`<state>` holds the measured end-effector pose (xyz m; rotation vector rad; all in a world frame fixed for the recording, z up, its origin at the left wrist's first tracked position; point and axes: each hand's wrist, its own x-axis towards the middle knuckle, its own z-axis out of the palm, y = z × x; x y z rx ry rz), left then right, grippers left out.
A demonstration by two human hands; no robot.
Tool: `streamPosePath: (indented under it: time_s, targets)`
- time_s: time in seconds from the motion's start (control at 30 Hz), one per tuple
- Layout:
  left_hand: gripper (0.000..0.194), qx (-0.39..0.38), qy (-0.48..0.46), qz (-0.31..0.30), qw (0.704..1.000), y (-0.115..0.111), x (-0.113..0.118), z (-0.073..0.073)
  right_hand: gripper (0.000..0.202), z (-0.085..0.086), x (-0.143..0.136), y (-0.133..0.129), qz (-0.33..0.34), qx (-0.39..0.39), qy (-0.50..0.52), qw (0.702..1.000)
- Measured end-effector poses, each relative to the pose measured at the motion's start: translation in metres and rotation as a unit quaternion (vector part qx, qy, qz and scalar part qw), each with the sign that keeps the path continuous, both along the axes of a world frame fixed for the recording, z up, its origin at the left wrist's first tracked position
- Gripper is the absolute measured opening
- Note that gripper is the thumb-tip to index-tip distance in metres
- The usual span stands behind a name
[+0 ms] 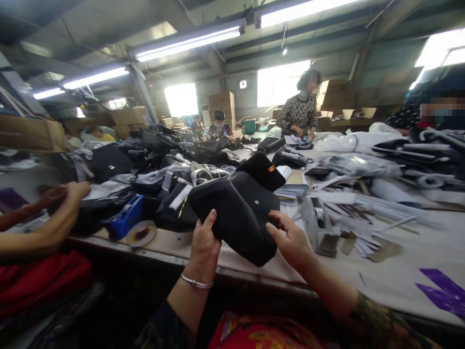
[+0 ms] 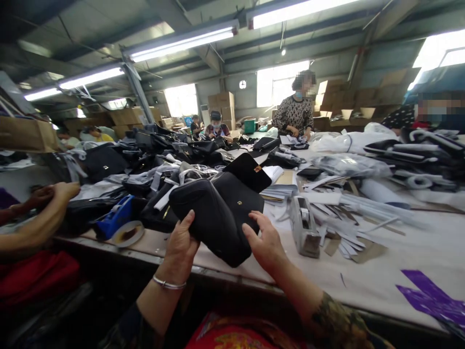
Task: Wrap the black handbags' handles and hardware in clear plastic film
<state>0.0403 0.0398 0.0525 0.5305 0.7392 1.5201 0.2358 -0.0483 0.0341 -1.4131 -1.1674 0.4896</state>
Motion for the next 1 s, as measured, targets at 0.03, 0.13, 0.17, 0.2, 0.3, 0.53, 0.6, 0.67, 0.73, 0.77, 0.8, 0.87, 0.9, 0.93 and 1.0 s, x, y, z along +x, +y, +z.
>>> streamPosePath:
  time_s: [0.03, 0.13, 0.17, 0.2, 0.3, 0.53, 0.6, 0.67, 0.73, 0.77, 0.8, 0.87, 0.9, 0.93, 1.0]
  targets:
    - [0.038, -0.027, -0.036, -0.018, 0.999, -0.004, 0.006, -0.008, 0.047, -0.011, 0.007, -0.005, -0.023, 0.002, -0.046, 0.999]
    - [0.032, -0.138, -0.072, -0.11, 0.982, -0.035, 0.021, -0.048, 0.048, -0.031, 0.028, -0.022, -0.028, -0.024, -0.121, 0.992]
    - [0.032, -0.184, -0.061, -0.154, 0.969, -0.05, 0.024, -0.063, 0.046, -0.033, 0.033, -0.027, -0.017, -0.039, -0.137, 0.99]
    - [0.034, -0.233, -0.036, -0.206, 0.95, -0.066, 0.024, -0.076, 0.043, -0.033, 0.038, -0.03, -0.007, -0.049, -0.152, 0.987]
    - [0.044, -0.288, 0.145, -0.398, 0.859, -0.105, 0.013, -0.088, 0.034, -0.037, 0.048, -0.036, 0.018, -0.029, -0.191, 0.981]
    - [0.028, 0.238, 0.574, -0.167, 0.765, -0.033, -0.035, -0.006, 0.051, -0.08, 0.053, -0.049, -0.081, 0.011, 0.014, 0.997]
    - [0.041, 0.326, 0.622, -0.069, 0.708, 0.004, -0.036, -0.005, 0.057, -0.092, 0.044, -0.054, -0.067, -0.029, 0.072, 0.995]
    - [0.051, 0.346, 0.634, -0.095, 0.685, 0.03, -0.027, -0.02, 0.063, -0.099, 0.031, -0.059, -0.024, -0.05, 0.1, 0.993]
    - [0.047, 0.343, 0.648, -0.127, 0.668, 0.042, -0.013, -0.04, 0.069, -0.103, 0.019, -0.062, -0.007, -0.062, 0.113, 0.992]
    - [0.043, 0.332, 0.658, -0.119, 0.665, 0.043, -0.006, -0.048, 0.07, -0.102, 0.016, -0.062, -0.011, -0.071, 0.114, 0.991]
    - [0.04, 0.317, 0.668, -0.094, 0.667, 0.042, 0.001, -0.053, 0.07, -0.1, 0.014, -0.062, -0.019, -0.081, 0.108, 0.991]
    - [0.04, 0.285, 0.666, -0.016, 0.689, 0.039, 0.013, -0.051, 0.069, -0.089, 0.018, -0.058, -0.05, -0.09, 0.063, 0.993]
    - [0.041, 0.276, 0.652, 0.022, 0.705, 0.037, 0.018, -0.045, 0.07, -0.081, 0.022, -0.056, -0.073, -0.078, 0.029, 0.994]
    - [0.041, 0.279, 0.634, 0.057, 0.719, 0.035, 0.022, -0.036, 0.073, -0.07, 0.028, -0.054, -0.103, -0.055, -0.01, 0.993]
    - [0.038, 0.31, 0.592, 0.12, 0.734, 0.032, 0.027, -0.019, 0.076, -0.046, 0.04, -0.048, -0.163, 0.01, -0.103, 0.981]
